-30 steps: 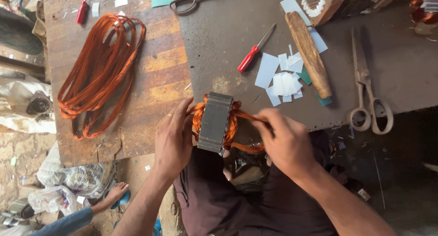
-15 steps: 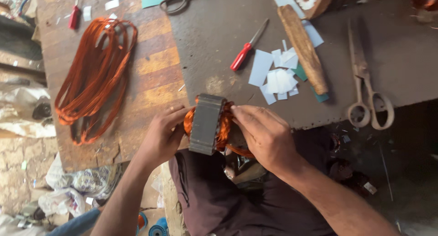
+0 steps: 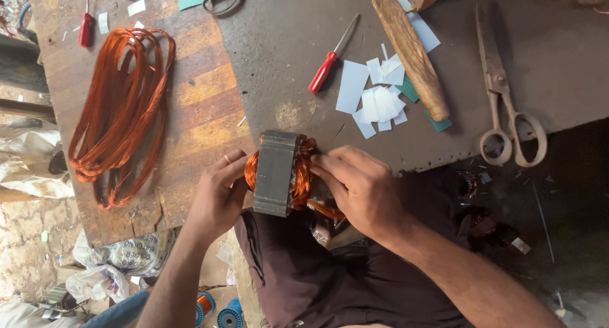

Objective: The person cuts strips of insulating paper using scissors and inserts them into the slots of a motor stator assembly by hand.

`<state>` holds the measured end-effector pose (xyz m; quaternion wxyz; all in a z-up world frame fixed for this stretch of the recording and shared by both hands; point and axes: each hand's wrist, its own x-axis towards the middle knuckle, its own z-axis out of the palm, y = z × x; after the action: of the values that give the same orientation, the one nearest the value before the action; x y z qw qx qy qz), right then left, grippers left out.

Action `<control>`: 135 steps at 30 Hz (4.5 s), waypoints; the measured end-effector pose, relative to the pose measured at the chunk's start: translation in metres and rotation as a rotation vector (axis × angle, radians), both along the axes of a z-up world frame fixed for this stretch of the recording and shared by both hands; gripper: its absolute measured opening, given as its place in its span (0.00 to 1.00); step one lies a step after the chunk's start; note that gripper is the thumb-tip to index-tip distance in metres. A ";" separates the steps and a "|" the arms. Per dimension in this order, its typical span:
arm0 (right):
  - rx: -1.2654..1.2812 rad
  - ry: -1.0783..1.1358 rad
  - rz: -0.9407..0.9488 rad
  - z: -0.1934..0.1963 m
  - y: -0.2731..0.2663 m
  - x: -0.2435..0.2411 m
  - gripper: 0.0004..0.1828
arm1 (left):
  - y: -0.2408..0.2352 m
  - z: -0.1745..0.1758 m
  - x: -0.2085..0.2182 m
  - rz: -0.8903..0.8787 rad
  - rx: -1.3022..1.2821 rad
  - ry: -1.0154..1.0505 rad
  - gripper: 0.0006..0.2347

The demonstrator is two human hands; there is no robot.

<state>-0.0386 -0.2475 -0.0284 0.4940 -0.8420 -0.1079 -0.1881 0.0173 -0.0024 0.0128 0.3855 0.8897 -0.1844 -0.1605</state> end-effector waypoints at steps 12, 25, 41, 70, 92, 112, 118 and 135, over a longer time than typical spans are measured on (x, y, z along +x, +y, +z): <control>0.061 0.061 0.057 0.010 -0.003 0.007 0.09 | -0.004 0.009 0.016 -0.266 0.101 -0.125 0.14; -0.219 -0.156 0.103 -0.002 -0.012 0.002 0.08 | 0.001 0.006 0.022 -0.313 -0.013 -0.029 0.12; 0.012 0.209 0.038 0.003 -0.037 -0.026 0.11 | 0.009 -0.015 0.020 -0.278 0.042 -0.093 0.16; -0.189 0.079 0.157 -0.008 0.002 0.003 0.04 | -0.011 -0.005 0.021 -0.100 0.020 0.008 0.15; -0.133 0.091 0.091 -0.001 0.002 0.008 0.03 | -0.009 0.000 0.020 0.229 0.340 0.198 0.12; -0.299 0.135 0.233 -0.005 -0.014 0.005 0.03 | -0.009 -0.008 0.062 0.050 0.055 0.716 0.24; -0.138 0.314 0.155 0.009 -0.049 -0.015 0.10 | -0.006 -0.012 0.062 0.092 0.012 0.727 0.27; -0.351 0.108 0.048 0.040 -0.054 -0.025 0.09 | -0.012 -0.011 0.034 0.268 -0.124 0.662 0.13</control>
<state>-0.0633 -0.3019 0.0118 0.3491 -0.9213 -0.1325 -0.1088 0.0514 -0.0146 0.0022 0.4953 0.7808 0.0595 -0.3761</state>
